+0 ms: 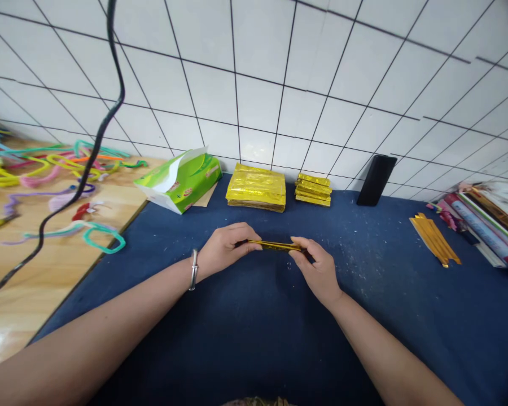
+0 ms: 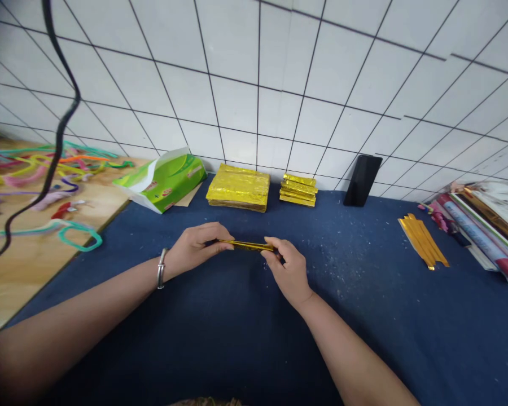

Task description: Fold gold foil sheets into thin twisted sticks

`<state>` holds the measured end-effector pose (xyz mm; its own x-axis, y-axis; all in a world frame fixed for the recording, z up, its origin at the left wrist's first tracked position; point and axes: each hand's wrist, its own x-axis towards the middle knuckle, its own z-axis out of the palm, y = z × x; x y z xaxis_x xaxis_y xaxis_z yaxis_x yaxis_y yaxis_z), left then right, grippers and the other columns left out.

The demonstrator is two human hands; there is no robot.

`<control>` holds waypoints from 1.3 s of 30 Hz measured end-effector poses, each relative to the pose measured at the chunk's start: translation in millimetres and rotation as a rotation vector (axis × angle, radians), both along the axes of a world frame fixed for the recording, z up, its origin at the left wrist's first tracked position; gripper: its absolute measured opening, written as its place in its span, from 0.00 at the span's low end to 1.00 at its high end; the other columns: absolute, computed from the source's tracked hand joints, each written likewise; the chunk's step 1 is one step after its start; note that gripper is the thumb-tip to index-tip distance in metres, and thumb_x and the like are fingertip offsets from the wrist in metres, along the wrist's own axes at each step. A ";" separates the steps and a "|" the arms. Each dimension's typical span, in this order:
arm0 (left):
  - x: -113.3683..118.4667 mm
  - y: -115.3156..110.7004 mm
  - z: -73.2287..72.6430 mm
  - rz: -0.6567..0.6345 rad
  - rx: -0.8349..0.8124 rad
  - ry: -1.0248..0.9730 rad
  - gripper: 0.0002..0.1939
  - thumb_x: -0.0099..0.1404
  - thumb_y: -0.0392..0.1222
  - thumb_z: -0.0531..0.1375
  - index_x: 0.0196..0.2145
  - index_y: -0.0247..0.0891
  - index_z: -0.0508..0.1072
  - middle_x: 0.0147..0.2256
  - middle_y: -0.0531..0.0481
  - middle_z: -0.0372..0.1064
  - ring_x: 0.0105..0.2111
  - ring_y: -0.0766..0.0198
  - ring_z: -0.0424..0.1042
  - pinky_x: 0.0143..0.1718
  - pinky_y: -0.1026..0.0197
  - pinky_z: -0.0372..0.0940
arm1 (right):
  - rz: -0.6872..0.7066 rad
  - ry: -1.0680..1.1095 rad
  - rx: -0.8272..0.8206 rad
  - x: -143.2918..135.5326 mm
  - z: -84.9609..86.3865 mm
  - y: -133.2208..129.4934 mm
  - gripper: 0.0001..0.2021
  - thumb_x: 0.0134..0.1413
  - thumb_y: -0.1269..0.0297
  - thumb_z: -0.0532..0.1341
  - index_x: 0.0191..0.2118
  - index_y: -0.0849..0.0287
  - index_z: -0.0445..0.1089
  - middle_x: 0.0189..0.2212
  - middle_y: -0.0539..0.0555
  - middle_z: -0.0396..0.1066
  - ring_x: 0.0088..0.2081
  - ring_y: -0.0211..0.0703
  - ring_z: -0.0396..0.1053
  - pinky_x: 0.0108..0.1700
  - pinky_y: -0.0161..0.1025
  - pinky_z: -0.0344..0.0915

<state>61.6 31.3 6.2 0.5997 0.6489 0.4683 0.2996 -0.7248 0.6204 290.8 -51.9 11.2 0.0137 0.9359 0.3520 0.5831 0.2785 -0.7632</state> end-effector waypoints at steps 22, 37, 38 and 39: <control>-28.0 -0.9 5.8 -0.024 0.430 0.348 0.10 0.67 0.38 0.50 0.40 0.41 0.71 0.39 0.49 0.70 0.38 0.67 0.70 0.39 0.65 0.64 | 0.243 -0.475 0.278 -3.0 -7.4 2.2 0.10 0.59 0.69 0.52 0.41 0.56 0.70 0.38 0.55 0.72 0.42 0.42 0.67 0.46 0.44 0.63; -74.3 -61.1 6.1 -0.088 0.308 0.652 0.17 0.66 0.32 0.48 0.51 0.39 0.66 0.49 0.45 0.66 0.50 0.62 0.62 0.51 0.57 0.58 | 0.531 -0.853 0.303 -33.4 5.1 -17.7 0.14 0.61 0.73 0.49 0.46 0.59 0.68 0.41 0.56 0.72 0.45 0.43 0.63 0.42 0.41 0.58; -73.5 -62.8 6.1 -0.083 0.303 0.658 0.17 0.66 0.32 0.48 0.52 0.39 0.65 0.49 0.45 0.66 0.50 0.62 0.62 0.50 0.58 0.58 | 0.524 -0.879 0.295 -34.6 6.2 -18.5 0.15 0.61 0.73 0.48 0.49 0.59 0.67 0.42 0.56 0.71 0.45 0.43 0.63 0.42 0.41 0.58; -72.6 -64.4 6.4 -0.075 0.301 0.669 0.18 0.67 0.33 0.48 0.52 0.39 0.64 0.48 0.45 0.66 0.49 0.62 0.63 0.49 0.58 0.58 | 0.516 -0.904 0.282 -36.2 7.4 -19.3 0.15 0.62 0.73 0.48 0.51 0.58 0.65 0.42 0.56 0.71 0.45 0.44 0.62 0.42 0.41 0.58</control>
